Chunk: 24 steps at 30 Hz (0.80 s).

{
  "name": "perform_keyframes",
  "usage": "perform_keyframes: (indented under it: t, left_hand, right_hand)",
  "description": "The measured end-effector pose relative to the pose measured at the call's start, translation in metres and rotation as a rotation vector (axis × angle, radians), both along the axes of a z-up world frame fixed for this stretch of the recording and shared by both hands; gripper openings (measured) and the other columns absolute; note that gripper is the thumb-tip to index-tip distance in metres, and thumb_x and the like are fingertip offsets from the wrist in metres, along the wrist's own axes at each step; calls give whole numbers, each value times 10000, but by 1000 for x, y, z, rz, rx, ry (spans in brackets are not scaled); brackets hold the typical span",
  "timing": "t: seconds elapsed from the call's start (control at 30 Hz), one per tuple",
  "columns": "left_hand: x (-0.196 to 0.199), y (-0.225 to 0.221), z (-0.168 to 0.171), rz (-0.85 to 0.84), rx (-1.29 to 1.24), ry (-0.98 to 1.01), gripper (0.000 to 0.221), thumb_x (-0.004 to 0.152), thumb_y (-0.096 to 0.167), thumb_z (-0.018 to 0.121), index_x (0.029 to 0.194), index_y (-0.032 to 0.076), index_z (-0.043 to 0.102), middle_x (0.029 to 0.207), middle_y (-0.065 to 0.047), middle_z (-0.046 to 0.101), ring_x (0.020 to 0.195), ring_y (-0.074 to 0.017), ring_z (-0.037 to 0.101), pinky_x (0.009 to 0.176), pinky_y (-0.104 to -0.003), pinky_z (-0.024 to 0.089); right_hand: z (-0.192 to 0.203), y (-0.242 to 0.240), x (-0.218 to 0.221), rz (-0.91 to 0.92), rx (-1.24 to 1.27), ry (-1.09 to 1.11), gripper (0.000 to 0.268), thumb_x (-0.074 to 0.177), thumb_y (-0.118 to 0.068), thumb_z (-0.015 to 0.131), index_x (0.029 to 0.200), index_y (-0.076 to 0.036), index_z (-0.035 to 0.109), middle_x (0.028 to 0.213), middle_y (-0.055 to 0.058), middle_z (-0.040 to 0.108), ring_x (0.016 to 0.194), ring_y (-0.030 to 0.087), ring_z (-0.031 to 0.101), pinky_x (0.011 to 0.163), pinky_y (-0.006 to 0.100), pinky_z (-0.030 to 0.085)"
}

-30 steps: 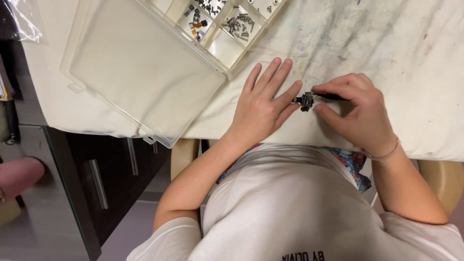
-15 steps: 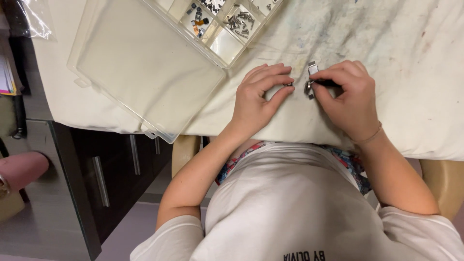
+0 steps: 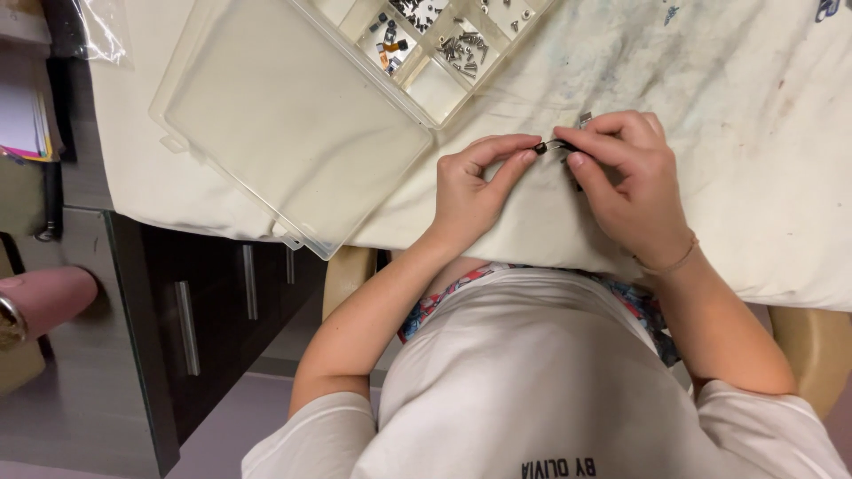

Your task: Sorting and storing small mobile phone screws and internal components into a compartmented plastic box using tweezers.

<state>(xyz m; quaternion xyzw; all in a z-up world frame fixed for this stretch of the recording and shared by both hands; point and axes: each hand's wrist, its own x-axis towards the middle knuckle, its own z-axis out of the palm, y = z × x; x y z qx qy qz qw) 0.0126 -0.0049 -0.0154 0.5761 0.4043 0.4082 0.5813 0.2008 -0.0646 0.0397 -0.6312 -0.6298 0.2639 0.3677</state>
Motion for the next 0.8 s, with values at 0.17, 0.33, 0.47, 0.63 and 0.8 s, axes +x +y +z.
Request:
perform_keyframes:
  t: [0.17, 0.33, 0.47, 0.63, 0.8]
  left_hand:
    - [0, 8, 7, 3, 81, 14, 142, 919, 122, 798, 1050, 169, 819, 967, -78, 810, 980, -263, 773, 920, -397, 592]
    - [-3, 4, 7, 5, -24, 7, 155, 891, 109, 817, 1030, 172, 843, 925, -37, 822, 941, -159, 773, 877, -314, 587]
    - [-3, 5, 4, 3, -17, -38, 214, 866, 72, 829, 1072, 132, 833, 913, -48, 823, 936, -122, 760, 904, -321, 585]
    - [-4, 4, 9, 32, 38, -98, 388, 877, 22, 786, 1259, 75, 740, 1015, -102, 813, 1070, -203, 741, 995, -391, 549]
    - [1, -7, 6, 115, 488, 194, 204, 929, 139, 750, 1132, 118, 760, 1087, -96, 779, 1106, -313, 735, 1059, -473, 538]
  right_hand:
    - [3, 11, -4, -1, 43, 33, 257, 962, -39, 721, 1208, -85, 778, 1022, 167, 661, 1015, 365, 616, 988, 452, 477]
    - [-4, 10, -5, -64, -82, 243, 239, 886, -53, 765, 1113, -110, 815, 943, 122, 727, 911, 248, 674, 921, 395, 526]
    - [1, 18, -1, -47, -139, 315, 246, 876, -41, 767, 1116, -73, 810, 950, 128, 757, 908, 221, 700, 920, 396, 537]
    - [18, 49, -2, -8, -73, 298, 234, 891, -25, 755, 1121, -44, 792, 982, 151, 739, 947, 257, 702, 927, 421, 536]
    - [30, 111, -25, 132, 96, 127, 209, 957, -11, 769, 1164, -35, 786, 1042, 156, 697, 973, 304, 679, 913, 430, 533]
